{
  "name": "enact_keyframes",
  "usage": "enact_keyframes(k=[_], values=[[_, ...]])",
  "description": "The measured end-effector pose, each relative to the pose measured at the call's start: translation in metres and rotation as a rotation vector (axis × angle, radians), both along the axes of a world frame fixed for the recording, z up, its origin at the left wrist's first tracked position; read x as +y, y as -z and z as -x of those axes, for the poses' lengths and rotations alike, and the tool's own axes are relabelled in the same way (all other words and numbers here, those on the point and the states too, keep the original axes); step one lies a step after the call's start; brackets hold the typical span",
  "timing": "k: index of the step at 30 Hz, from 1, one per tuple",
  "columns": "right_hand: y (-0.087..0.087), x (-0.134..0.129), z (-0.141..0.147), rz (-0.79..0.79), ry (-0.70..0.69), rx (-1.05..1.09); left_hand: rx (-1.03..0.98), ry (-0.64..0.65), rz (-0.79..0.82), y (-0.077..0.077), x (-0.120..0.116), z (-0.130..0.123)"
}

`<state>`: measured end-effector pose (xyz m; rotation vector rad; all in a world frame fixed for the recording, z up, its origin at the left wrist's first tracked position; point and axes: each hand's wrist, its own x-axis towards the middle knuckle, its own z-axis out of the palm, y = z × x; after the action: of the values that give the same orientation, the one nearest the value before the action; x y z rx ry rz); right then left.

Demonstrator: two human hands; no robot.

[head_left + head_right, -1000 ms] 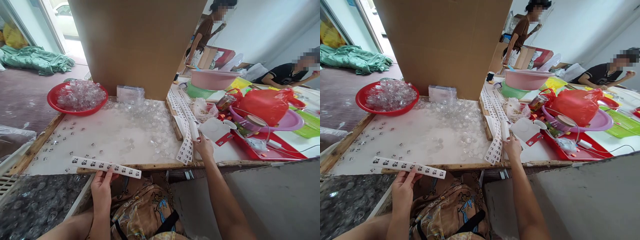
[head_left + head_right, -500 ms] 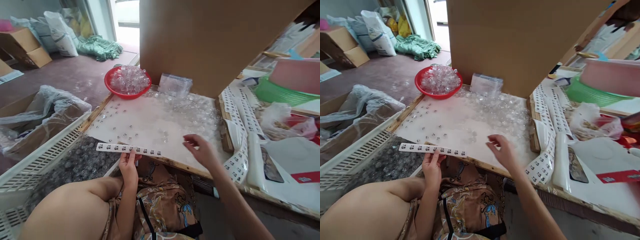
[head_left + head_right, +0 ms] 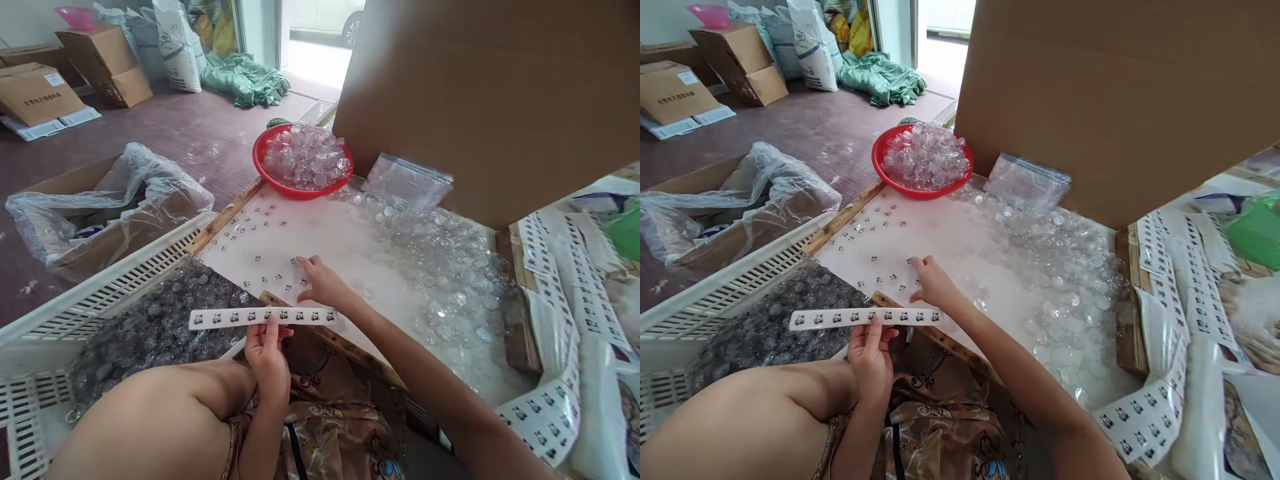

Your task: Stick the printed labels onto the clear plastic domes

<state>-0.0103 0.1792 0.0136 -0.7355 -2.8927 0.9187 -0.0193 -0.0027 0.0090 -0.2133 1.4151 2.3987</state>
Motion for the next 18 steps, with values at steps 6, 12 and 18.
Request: enact_keyframes(k=[6,12,18], values=[[0.000,-0.003,0.057,0.325,-0.138,0.212,-0.019,-0.059,-0.007,-0.008,0.000,0.007],[-0.001,0.041,0.024,0.079,0.034,0.284,-0.073,-0.025,0.007,-0.005,0.001,0.005],[0.009,0.094,0.002,-0.202,0.179,0.148,-0.093,0.045,0.038,0.002,0.004,-0.001]])
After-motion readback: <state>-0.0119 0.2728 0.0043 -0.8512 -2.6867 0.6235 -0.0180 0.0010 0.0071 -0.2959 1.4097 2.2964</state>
